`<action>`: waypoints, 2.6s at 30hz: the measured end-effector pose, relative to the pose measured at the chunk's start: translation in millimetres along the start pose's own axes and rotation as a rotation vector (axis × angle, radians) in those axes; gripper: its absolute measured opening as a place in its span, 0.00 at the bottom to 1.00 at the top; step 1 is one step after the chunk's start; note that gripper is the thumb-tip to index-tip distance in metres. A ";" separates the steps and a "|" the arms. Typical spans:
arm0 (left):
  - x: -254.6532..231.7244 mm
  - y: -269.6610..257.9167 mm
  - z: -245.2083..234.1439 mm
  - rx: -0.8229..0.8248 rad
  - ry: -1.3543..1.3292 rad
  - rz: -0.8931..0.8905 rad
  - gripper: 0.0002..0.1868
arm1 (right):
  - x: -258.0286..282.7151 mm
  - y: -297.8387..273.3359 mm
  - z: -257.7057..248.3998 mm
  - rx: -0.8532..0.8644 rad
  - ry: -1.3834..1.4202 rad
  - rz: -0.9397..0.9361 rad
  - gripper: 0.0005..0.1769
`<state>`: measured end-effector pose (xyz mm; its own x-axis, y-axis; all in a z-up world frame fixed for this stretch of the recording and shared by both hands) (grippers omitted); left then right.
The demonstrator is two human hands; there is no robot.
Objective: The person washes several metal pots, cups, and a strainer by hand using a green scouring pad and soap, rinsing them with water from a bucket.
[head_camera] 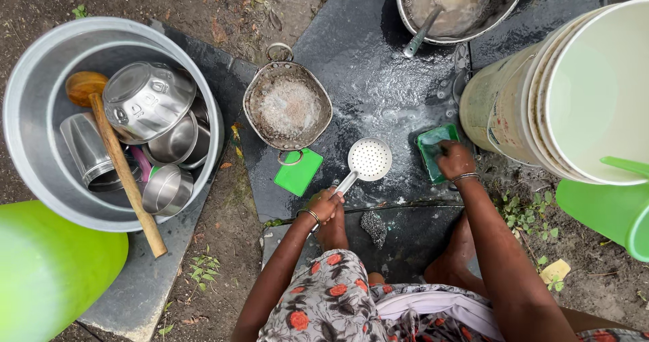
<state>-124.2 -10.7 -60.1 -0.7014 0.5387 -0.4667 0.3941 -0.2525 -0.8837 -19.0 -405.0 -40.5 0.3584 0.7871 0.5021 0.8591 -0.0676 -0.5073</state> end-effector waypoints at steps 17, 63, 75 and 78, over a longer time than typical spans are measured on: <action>13.4 29.9 24.0 -0.272 0.485 0.187 0.26 | 106.5 -36.1 146.0 0.041 -0.053 -0.271 0.16; -16.7 70.4 30.1 0.233 -0.241 0.118 0.20 | 144.9 -10.4 109.2 -0.131 -0.017 -0.194 0.16; -50.5 25.1 32.4 -0.010 0.038 0.494 0.16 | 225.8 -49.6 44.9 -0.140 0.159 -1.013 0.12; -79.6 -2.5 29.7 0.056 -0.062 0.330 0.20 | 209.9 -9.1 20.7 -0.177 0.319 -0.528 0.23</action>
<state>-86.9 -76.8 -21.8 -0.5773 0.3710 -0.7274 0.5738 -0.4494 -0.6846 40.8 -226.6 55.0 -0.0616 0.5230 0.8501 0.9872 0.1575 -0.0254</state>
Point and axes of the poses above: each hand's wrist, its own y-axis towards the middle knuckle, its own z-axis out of the palm, x = y × z, the point moved 5 cm from there along y, towards the middle knuckle
